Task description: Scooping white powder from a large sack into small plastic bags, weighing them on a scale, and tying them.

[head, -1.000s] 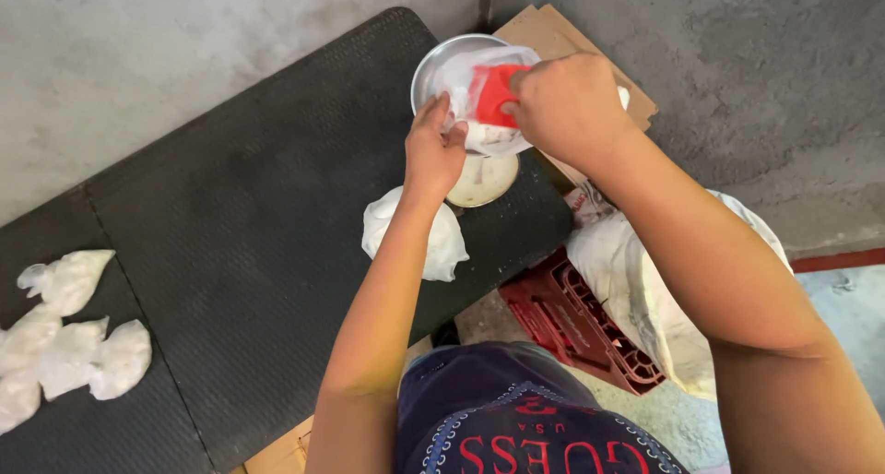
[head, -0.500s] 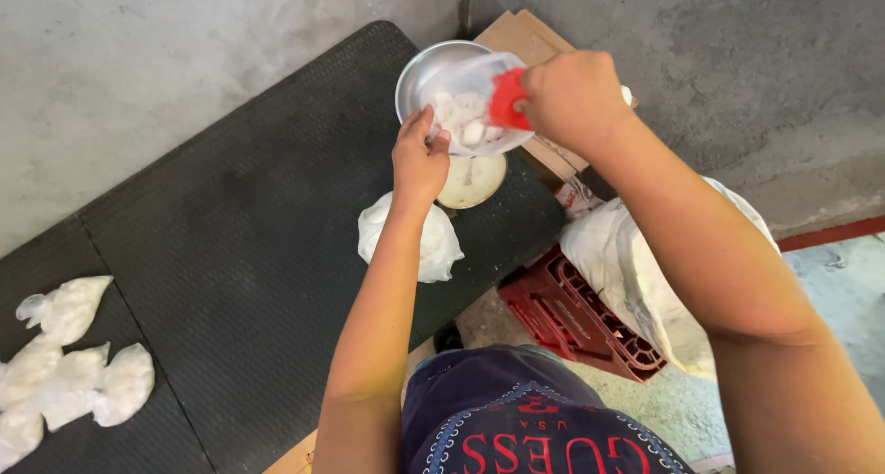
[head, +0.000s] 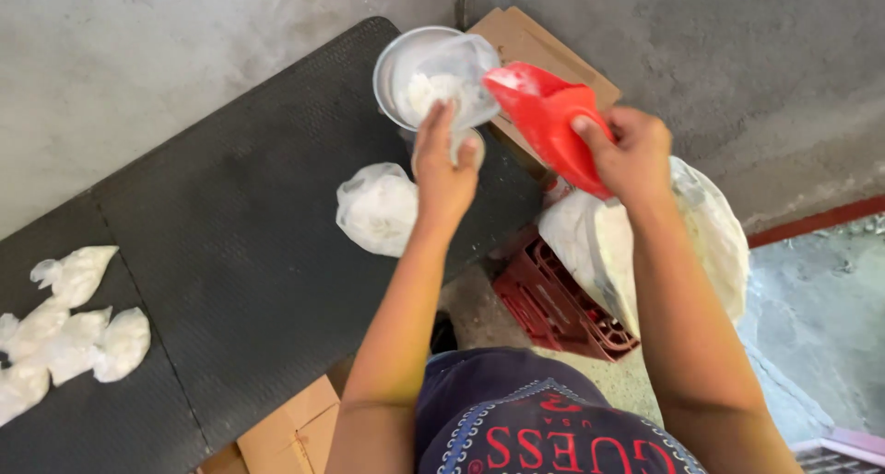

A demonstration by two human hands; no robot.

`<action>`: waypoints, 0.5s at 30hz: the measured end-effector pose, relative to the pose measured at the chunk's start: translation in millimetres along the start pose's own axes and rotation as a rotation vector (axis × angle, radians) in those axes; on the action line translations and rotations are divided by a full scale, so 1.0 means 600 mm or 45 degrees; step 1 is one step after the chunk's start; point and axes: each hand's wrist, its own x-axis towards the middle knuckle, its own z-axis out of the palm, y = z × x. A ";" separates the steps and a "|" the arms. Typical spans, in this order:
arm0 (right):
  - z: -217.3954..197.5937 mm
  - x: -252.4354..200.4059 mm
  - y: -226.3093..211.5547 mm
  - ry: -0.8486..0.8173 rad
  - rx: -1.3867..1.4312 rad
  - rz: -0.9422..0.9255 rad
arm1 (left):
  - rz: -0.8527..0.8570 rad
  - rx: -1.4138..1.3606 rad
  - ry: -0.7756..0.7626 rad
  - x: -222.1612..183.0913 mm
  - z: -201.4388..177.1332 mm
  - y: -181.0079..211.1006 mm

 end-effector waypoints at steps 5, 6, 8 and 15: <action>-0.127 -0.090 0.069 0.110 0.216 0.221 | -0.059 -0.060 -0.181 -0.075 0.110 0.044; -0.155 -0.107 0.084 0.135 0.248 0.266 | -0.085 -0.064 -0.220 -0.090 0.136 0.048; -0.206 -0.147 0.106 0.177 0.217 0.326 | -0.083 -0.066 -0.267 -0.128 0.172 0.056; -0.274 -0.262 0.207 0.236 0.065 0.513 | -0.100 0.097 -0.448 -0.233 0.257 0.041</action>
